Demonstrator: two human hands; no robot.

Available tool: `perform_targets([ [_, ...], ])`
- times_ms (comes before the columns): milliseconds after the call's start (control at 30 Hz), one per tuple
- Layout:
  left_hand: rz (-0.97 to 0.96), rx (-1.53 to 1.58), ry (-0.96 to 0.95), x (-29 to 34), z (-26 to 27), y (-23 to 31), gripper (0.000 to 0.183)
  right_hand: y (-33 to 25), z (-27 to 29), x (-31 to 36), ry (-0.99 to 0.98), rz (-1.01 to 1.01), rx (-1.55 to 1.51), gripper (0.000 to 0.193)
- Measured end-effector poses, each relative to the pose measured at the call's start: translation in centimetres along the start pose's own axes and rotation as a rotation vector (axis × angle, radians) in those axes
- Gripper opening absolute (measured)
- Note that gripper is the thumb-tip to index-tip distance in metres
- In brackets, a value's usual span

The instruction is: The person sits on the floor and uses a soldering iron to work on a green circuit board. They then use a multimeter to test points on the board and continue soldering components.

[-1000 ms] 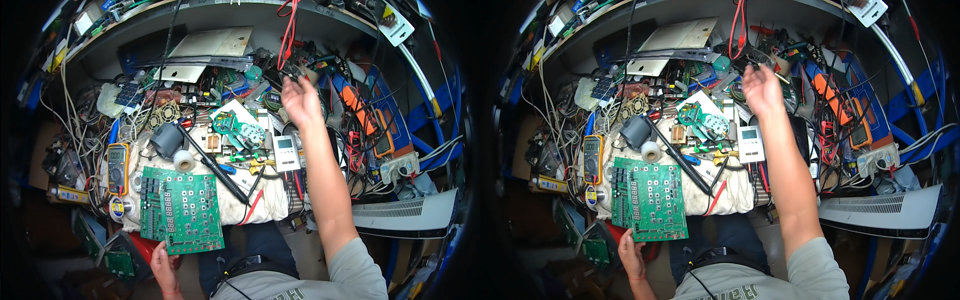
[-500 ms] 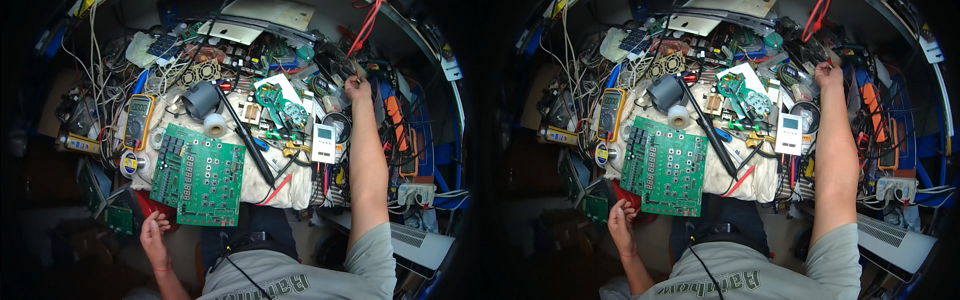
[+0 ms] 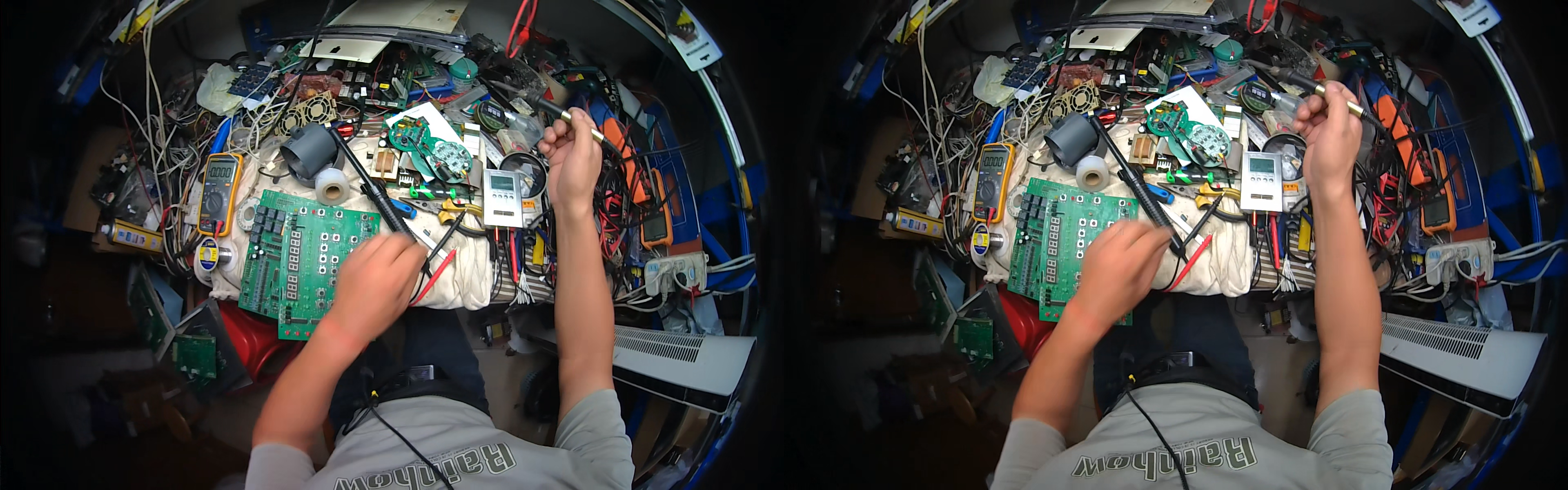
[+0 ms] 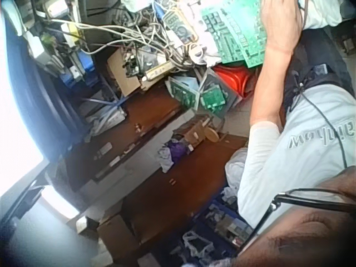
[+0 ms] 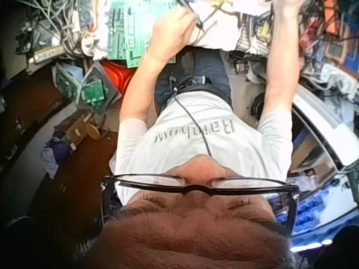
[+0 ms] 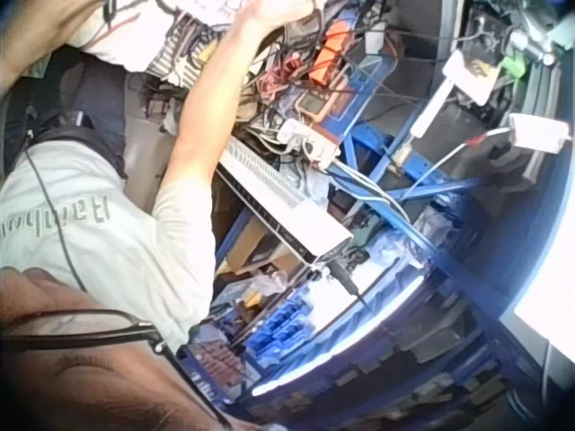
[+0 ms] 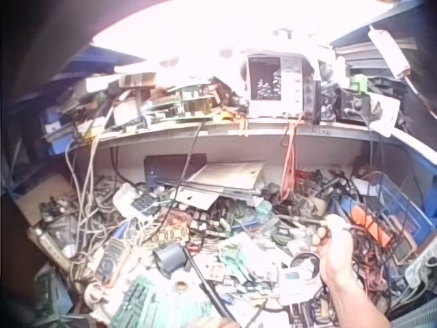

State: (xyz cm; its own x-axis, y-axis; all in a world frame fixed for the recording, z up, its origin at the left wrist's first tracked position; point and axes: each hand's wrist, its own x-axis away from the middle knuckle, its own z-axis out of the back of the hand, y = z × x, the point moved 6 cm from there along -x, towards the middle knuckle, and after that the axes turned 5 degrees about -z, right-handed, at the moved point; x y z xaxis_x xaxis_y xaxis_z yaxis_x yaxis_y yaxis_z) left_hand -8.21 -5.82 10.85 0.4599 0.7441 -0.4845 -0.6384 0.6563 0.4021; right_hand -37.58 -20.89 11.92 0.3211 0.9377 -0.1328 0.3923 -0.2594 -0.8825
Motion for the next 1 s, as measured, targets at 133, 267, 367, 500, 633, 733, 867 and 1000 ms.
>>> perform_targets([
  [133, -0.086, -0.264, -0.412, -3.8, -7.4, -2.5, 0.010, -2.0, -0.7, 6.1, -0.062, 0.022, -0.050, 0.019],
  [267, -0.097, -0.259, -0.489, -4.8, -10.5, -3.9, 0.012, -3.2, 1.2, 10.3, -0.037, 0.070, -0.067, 0.021],
  [367, -0.164, -0.266, -0.511, -4.9, -11.8, -4.0, 0.014, -3.6, 2.9, 12.1, -0.002, 0.051, -0.125, 0.024],
  [500, -0.431, -0.343, -0.457, -4.3, -11.2, -2.6, 0.016, -4.6, 3.9, 13.8, -0.038, 0.088, -0.127, 0.027],
  [633, -0.357, -0.263, -0.278, -4.6, -9.8, -1.2, 0.011, -5.3, 4.7, 14.8, -0.017, 0.103, -0.118, 0.026],
  [733, -0.246, -0.218, -0.150, -5.3, -8.9, -0.8, 0.006, -5.5, 4.8, 15.3, 0.004, 0.107, -0.112, 0.026],
  [867, -0.095, -0.203, 0.074, -6.9, -6.9, -0.6, 0.019, -5.8, 4.4, 15.9, -0.004, 0.119, -0.121, 0.029],
  [1000, -0.106, 0.008, 0.345, -7.6, -2.6, 0.7, 0.028, -6.9, 4.7, 16.6, 0.009, 0.146, -0.161, 0.030],
])
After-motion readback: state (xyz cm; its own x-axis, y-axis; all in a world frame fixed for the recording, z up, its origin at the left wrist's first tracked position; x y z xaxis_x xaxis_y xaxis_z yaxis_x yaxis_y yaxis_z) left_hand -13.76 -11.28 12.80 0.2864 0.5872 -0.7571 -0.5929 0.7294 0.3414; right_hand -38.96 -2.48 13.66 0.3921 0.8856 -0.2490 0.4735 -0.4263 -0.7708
